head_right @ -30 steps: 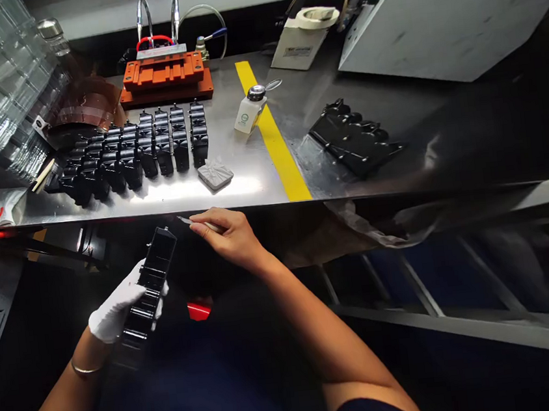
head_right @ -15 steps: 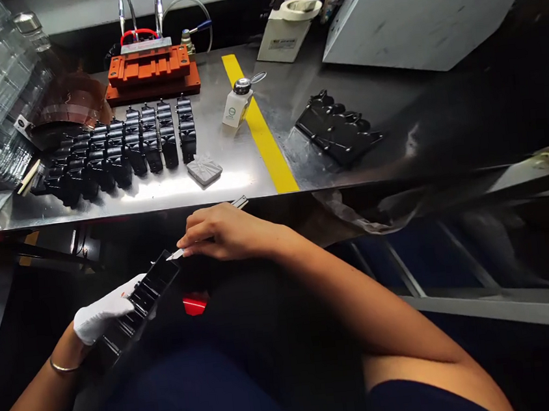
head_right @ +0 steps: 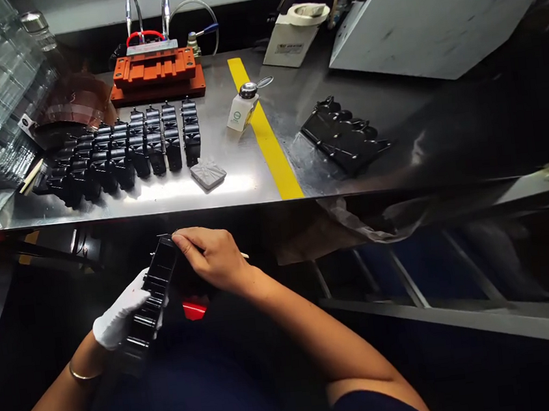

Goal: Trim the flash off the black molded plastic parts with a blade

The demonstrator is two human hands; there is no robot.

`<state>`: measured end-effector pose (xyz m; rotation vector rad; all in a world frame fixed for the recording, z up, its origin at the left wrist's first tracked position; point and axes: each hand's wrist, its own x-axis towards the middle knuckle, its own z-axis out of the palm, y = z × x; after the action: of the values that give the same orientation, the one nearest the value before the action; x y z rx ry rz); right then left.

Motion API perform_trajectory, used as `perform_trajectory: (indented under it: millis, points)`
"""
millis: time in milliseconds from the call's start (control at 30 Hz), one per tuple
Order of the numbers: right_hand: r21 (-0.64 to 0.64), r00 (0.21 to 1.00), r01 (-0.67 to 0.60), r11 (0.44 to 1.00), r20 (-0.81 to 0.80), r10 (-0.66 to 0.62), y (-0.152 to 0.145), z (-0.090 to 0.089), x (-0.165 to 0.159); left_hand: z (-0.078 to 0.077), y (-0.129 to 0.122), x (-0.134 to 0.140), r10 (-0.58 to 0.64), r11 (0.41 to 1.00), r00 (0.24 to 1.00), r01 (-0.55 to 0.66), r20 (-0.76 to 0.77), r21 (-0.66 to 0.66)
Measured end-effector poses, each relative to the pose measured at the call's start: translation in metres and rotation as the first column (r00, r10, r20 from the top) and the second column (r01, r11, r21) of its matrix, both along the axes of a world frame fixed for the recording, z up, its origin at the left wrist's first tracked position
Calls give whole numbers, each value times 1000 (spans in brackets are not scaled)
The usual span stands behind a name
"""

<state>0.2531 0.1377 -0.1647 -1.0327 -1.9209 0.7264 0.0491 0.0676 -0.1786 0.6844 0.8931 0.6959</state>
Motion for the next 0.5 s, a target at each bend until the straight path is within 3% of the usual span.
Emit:
perform_trajectory:
  millis: [100, 367, 500]
  points:
    - [7, 996, -3, 1000, 91, 3, -6, 2, -1, 1, 2, 3, 35, 999, 999, -34, -34, 43]
    - [17, 973, -21, 1000, 231, 17, -11, 4, 3, 12, 1, 12, 6, 1000, 1000, -6, 4, -8]
    - [5, 963, -86, 996, 255, 82, -10, 8, 9, 10, 1, 11, -14, 996, 999, 17, -32, 87]
